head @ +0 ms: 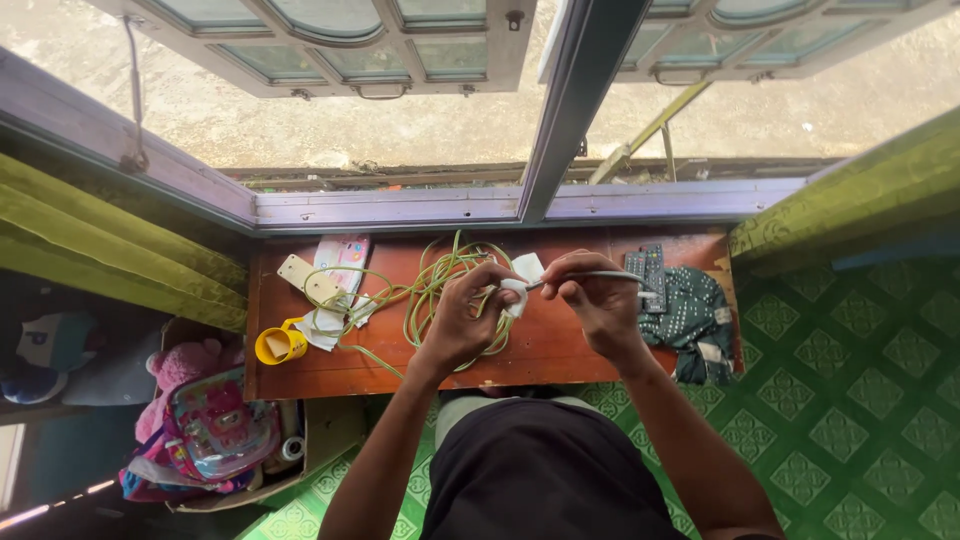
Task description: Repairing a power cord by joining a plug and socket with tape.
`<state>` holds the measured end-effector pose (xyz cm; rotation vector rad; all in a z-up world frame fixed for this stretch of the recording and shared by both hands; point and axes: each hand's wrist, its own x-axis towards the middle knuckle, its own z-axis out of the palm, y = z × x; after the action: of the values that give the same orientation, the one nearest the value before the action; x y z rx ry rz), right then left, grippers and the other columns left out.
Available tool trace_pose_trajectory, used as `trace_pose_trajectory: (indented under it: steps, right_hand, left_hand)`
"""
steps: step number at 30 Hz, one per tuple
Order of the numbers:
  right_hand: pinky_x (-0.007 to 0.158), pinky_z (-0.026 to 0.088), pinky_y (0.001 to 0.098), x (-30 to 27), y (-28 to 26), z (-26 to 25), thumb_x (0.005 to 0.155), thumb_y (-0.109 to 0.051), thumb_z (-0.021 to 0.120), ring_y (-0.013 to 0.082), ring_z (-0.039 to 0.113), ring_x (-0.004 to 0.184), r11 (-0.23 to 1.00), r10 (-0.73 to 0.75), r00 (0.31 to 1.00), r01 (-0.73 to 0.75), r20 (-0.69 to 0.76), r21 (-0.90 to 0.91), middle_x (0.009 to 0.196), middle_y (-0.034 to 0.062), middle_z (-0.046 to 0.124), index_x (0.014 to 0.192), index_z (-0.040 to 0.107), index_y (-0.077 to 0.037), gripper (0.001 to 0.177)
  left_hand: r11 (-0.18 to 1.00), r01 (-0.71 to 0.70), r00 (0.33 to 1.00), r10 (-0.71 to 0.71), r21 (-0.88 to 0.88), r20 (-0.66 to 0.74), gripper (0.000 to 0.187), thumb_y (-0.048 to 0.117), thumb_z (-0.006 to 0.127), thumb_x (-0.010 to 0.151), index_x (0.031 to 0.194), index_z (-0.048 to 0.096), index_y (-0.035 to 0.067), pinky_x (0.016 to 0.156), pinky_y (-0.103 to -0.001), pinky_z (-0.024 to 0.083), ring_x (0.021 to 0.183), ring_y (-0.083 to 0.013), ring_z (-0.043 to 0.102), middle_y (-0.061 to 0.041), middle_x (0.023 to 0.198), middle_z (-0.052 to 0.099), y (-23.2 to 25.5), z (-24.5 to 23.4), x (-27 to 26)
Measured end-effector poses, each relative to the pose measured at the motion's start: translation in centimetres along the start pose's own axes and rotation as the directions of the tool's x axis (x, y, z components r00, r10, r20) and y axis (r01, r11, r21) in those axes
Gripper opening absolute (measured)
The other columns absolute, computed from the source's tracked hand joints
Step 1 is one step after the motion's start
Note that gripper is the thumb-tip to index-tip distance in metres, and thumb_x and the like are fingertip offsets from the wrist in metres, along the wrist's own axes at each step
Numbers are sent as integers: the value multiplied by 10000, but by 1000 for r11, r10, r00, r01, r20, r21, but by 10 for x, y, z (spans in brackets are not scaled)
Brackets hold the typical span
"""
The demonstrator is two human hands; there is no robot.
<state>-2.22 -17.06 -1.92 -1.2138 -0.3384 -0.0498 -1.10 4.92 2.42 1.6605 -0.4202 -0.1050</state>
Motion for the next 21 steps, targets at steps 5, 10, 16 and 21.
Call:
trace_pose_trajectory:
  steps: [5, 10, 16, 21]
  right_hand:
    - [877, 596, 315, 4, 6, -9, 1017, 24, 650, 168, 708, 962, 996, 32, 999, -33, -10, -84, 1073, 132, 717, 1155, 633, 27, 139]
    - [880, 602, 308, 7, 7, -10, 945, 110, 651, 165, 708, 975, 987, 23, 1000, -22, 7, -159, 1037, 127, 719, 1100, 602, 11, 190]
    - [869, 601, 290, 15, 8, -16, 957, 107, 679, 149, 704, 953, 989, -18, 999, 11, -50, -144, 1036, 134, 726, 1045, 597, 0, 161]
    - [861, 587, 269, 28, -2, -12, 946, 103, 697, 129, 677, 966, 971, -91, 994, 77, -54, -226, 1075, 116, 678, 1029, 606, 19, 149]
  left_hand:
    - [999, -25, 994, 22, -21, -103, 206, -11, 717, 907, 1100, 651, 15, 805, -294, 561, 898, -136, 711, -84, 935, 732, 3, 11, 0]
    - [968, -54, 980, 5, -243, -199, 321, -40, 788, 857, 1128, 622, 5, 881, -303, 606, 1011, -151, 725, -82, 1075, 723, -8, 30, 5]
    - [962, -150, 959, 86, -227, -269, 343, -66, 795, 851, 1121, 594, 5, 943, -326, 600, 1066, -163, 707, -88, 1142, 648, -7, 36, 13]
    - [985, -131, 954, 95, -114, -283, 219, -22, 720, 929, 1132, 646, 11, 965, -319, 584, 1082, -176, 727, -84, 1096, 738, -10, 35, 16]
